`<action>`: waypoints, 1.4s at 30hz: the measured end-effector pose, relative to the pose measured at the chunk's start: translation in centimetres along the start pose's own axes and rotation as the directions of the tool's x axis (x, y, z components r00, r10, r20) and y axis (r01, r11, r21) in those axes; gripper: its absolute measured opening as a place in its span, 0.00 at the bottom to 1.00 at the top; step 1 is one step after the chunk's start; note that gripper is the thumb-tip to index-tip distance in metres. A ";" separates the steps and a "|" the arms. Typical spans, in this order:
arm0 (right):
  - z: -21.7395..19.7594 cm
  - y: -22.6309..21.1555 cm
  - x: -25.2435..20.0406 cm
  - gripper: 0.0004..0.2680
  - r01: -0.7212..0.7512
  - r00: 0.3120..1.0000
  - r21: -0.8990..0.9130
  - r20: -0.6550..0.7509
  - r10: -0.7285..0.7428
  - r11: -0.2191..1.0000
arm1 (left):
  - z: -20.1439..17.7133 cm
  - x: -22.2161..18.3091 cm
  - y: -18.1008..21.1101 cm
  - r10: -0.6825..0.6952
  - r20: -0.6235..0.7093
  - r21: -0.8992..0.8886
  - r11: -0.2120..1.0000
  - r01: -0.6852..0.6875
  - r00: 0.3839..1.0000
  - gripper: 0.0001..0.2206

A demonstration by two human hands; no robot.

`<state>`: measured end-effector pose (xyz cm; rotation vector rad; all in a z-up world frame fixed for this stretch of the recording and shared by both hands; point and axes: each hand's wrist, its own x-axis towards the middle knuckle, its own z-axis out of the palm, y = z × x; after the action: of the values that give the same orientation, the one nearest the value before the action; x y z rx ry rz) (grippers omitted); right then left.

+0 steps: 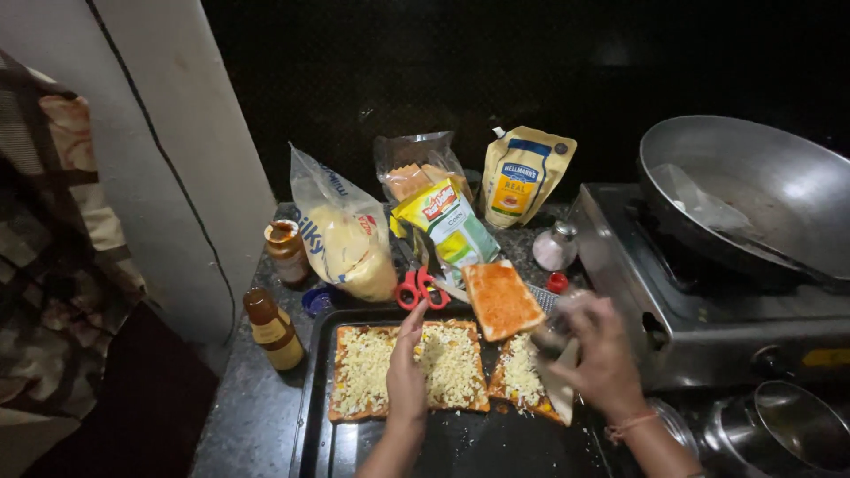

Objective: Assembling and seasoning bread slices with cheese and sauce on a baking tray.

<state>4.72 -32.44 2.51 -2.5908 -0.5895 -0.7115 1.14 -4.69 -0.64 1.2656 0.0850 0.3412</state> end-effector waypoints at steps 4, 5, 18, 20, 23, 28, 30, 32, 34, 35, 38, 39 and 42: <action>-1.0 -0.6 -0.1 0.42 0.020 0.994 -0.100 -0.109 -0.031 0.995 | -0.1 0.1 -0.8 0.035 0.013 -0.010 0.999 -0.035 0.999 0.25; -1.0 -0.6 -0.2 0.41 0.044 0.995 -0.081 -0.083 -0.050 0.996 | 0.1 0.1 -0.7 0.050 0.025 -0.009 0.999 -0.049 0.998 0.25; 0.1 0.1 0.7 0.38 0.072 0.991 -0.004 -0.116 -0.072 0.997 | 0.5 0.2 -2.0 0.081 0.065 -0.019 0.997 -0.080 0.995 0.26; -0.2 -0.3 1.7 0.39 0.047 0.992 -0.033 -0.113 -0.050 0.998 | 0.7 0.4 -1.7 0.078 0.061 -0.022 0.997 -0.077 0.995 0.26; 0.1 -0.7 1.8 0.40 -0.015 0.993 -0.048 -0.114 0.009 0.999 | 0.4 -0.1 -1.3 0.047 0.057 -0.043 0.998 -0.045 0.997 0.26; 0.3 -0.7 1.9 0.41 0.041 0.992 -0.055 -0.113 -0.048 0.998 | 0.1 -0.1 0.5 -0.067 0.032 -0.146 0.987 0.071 0.997 0.26; 0.5 -0.5 1.6 0.41 -0.183 0.980 -0.028 -0.082 0.180 0.983 | 0.4 -0.1 1.2 -0.165 0.016 -0.200 0.966 0.165 0.986 0.26; -0.1 -0.9 1.3 0.41 -0.048 0.996 0.007 -0.069 0.048 0.999 | 0.0 0.3 -0.2 -0.111 0.009 -0.153 0.982 0.111 0.994 0.25; -0.2 -0.9 0.5 0.41 0.079 0.995 0.044 -0.061 -0.076 0.996 | -0.2 0.1 -0.8 -0.062 0.011 -0.103 0.993 0.062 0.998 0.25; -0.1 -0.5 0.4 0.41 0.007 0.996 0.003 -0.087 -0.007 1.000 | -0.1 0.2 -0.5 -0.025 0.018 -0.079 0.996 0.026 1.000 0.25; 0.3 0.3 -0.4 0.43 -0.033 0.999 -0.036 -0.042 0.031 0.999 | 0.0 0.0 0.0 0.000 0.017 -0.053 0.999 0.001 1.000 0.25; 0.3 0.6 -0.8 0.44 -0.009 1.000 -0.040 0.028 0.010 0.999 | 0.0 0.0 0.1 -0.014 0.018 -0.050 0.999 0.014 1.000 0.25; -0.3 -0.2 -0.9 0.42 -0.073 0.993 -0.092 -0.102 0.063 0.993 | -0.1 0.4 -1.1 0.069 0.044 0.018 0.997 -0.070 0.997 0.25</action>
<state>3.78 -32.70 2.32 -2.6307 -0.4446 -0.8596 1.75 -4.71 -1.66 1.2969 0.0070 0.3736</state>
